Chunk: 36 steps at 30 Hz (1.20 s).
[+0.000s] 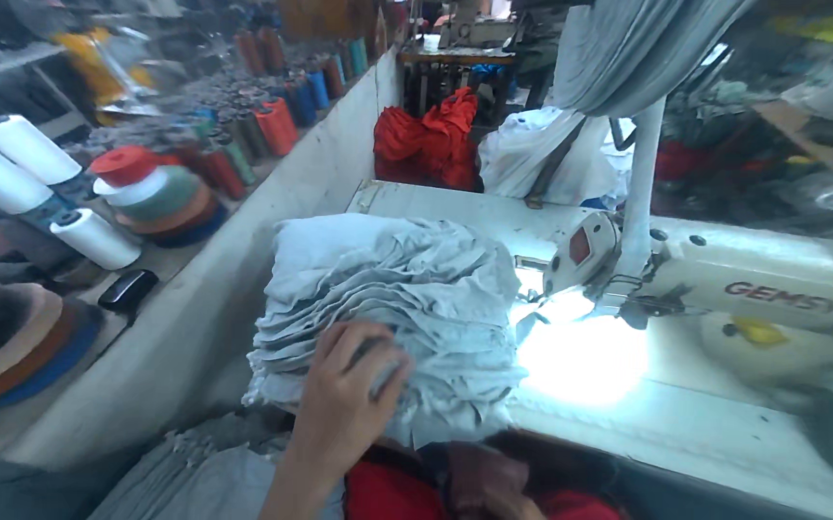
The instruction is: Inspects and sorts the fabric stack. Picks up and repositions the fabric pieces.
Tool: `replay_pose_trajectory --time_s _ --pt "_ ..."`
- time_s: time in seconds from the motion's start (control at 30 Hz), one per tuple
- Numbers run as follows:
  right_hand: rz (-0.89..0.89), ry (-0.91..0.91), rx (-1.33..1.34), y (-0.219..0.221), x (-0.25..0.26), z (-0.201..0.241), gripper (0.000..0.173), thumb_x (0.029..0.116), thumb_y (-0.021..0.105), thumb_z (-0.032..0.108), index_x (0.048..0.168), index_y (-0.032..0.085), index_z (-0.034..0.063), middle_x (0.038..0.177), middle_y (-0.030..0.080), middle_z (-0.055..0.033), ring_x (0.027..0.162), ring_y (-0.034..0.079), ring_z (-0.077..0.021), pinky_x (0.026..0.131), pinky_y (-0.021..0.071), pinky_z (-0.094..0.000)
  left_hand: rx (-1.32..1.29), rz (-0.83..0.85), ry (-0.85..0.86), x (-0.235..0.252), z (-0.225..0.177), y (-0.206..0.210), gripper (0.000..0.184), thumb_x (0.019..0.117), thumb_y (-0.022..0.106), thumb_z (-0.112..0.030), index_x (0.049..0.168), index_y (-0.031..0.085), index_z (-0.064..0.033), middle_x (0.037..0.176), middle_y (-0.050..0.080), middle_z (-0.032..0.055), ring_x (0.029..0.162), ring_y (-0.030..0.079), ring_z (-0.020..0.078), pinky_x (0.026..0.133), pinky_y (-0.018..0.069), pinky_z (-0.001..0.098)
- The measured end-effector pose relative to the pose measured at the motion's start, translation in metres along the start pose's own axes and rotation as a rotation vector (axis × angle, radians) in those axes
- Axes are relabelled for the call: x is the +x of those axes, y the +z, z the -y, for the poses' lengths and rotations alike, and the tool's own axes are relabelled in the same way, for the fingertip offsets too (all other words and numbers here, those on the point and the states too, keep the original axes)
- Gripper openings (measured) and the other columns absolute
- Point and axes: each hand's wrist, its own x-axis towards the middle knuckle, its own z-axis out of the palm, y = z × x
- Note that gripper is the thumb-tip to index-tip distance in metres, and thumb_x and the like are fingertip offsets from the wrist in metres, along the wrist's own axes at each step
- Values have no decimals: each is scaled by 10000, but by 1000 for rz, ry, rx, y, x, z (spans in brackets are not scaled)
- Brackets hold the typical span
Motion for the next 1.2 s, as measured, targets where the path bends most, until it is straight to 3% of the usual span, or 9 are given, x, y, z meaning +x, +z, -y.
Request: replay_pose_trajectory --time_s 0.2,0.37,0.57,0.7,0.8,0.93,1.07,1.13,1.2 --pt "-19 1 -247 -20 5 44 245 958 701 223 1149 723 70 1050 750 -107 930 738 -253 833 610 -519 133 70 -49 -4 -6 17 213 985 641 -372 988 784 -215 1117 698 6 1084 633 198 971 512 426" --pt "-108 -125 -360 -41 18 81 297 976 696 321 1204 711 132 1066 742 -48 914 724 -182 789 622 -429 -31 -172 -149 -14 -15 5 172 968 692 -271 1016 765 -123 1091 678 55 1055 637 132 918 551 288" --pt "-613 -406 -680 -51 98 96 320 936 660 367 1173 751 172 881 707 -20 613 661 -160 457 524 -359 -51 -201 -336 -68 -25 0 192 942 716 -302 921 775 -121 956 705 -3 860 668 15 749 583 169" --pt "-635 -414 -401 -80 137 108 238 1028 587 295 1075 736 115 921 731 7 777 682 -80 683 595 -299 -30 -116 -397 -97 -24 4 133 918 742 -284 957 789 -166 999 711 -17 901 686 31 777 613 208" --pt "-775 -345 -473 -73 160 94 229 983 629 278 1059 703 75 837 722 -50 681 688 -182 576 571 -397 -27 -124 -390 -92 -30 4 125 917 742 -279 969 789 -175 1003 708 -24 936 676 43 811 599 214" --pt "-655 -236 -577 -69 149 83 248 963 609 306 1115 666 120 744 686 -42 608 676 -248 506 539 -475 -59 -145 -228 -51 -44 17 129 943 717 -252 995 805 -172 1043 729 -12 1039 670 87 938 566 276" --pt "-422 -175 -521 -83 107 87 531 968 625 502 1426 590 235 1031 739 -26 761 702 -199 633 587 -479 134 20 -215 -13 -44 45 274 958 672 -388 1091 792 -179 1125 705 27 1094 639 229 969 519 456" --pt "-414 -209 -529 -83 88 90 584 949 634 555 1411 603 200 1164 717 -49 836 715 -195 671 606 -461 119 67 -245 -9 -41 52 237 957 677 -357 1018 782 -154 1109 688 64 1084 630 287 954 515 508" --pt "-449 -262 -556 -80 78 92 519 970 616 530 1322 655 151 1094 705 -60 799 696 -178 634 601 -402 63 4 -253 -15 -41 48 192 965 667 -299 968 765 -133 1090 689 68 1077 639 253 948 534 445"
